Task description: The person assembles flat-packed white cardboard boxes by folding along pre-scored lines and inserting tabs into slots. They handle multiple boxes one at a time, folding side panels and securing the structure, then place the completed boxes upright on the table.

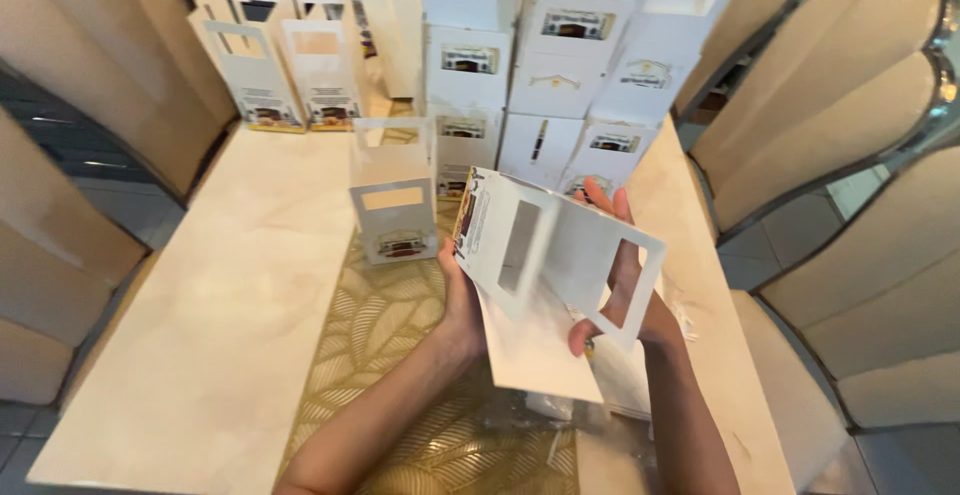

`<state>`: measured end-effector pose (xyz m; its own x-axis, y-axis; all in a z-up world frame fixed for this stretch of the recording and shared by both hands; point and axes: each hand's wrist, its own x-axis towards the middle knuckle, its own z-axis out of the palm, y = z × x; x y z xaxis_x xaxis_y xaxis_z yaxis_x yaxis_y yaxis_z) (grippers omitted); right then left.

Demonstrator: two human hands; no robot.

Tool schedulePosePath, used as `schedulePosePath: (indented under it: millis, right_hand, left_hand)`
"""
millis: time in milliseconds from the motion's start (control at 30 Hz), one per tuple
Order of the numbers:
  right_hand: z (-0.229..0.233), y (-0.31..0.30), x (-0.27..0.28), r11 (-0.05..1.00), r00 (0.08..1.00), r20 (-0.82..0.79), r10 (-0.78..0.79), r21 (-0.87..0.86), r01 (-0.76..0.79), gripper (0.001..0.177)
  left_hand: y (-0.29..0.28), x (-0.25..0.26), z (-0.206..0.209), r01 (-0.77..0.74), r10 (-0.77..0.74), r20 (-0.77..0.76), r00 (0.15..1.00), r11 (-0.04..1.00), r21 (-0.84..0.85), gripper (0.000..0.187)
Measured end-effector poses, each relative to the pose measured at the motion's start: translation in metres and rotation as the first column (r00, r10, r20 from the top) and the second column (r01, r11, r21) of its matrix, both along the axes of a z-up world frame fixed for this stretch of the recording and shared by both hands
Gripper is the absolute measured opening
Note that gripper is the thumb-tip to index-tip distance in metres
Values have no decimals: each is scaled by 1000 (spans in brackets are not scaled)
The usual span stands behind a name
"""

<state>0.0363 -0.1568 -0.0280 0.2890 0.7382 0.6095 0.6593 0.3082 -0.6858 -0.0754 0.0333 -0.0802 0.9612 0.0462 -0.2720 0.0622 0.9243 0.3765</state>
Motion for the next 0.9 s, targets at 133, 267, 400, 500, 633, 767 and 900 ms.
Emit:
schedulePosePath:
  millis: [133,267,400,500,633,767,900]
  right_hand:
    - [-17,20,4,995,994,55,89,47,-92,164]
    - [-45,24,19,988,983,-93,156,6,-156,140]
    - [-72,27,50,980,877,-436,199,112,-167,115]
    - [-78,31,79,955,715,-635,291,236,-178,97]
    - [-65,42,96,912,596,-691,410,285,-296,74]
    - [-41,76,78,866,524,-698,488,310,-393,84]
    - [-4,113,44,911,525,-750,403,273,-309,97]
  left_hand:
    - [14,-13,5,-62,62,10,998,996,58,109]
    - [13,-27,14,-91,85,146,986,995,35,110]
    - [14,-41,23,12,-38,184,982,990,140,103]
    - [23,-52,33,-78,16,170,985,928,363,90]
    - [47,-73,54,-369,188,331,925,654,661,106]
    - [60,-84,71,-484,16,533,846,442,755,129]
    - [74,-94,80,-579,101,572,814,58,814,130]
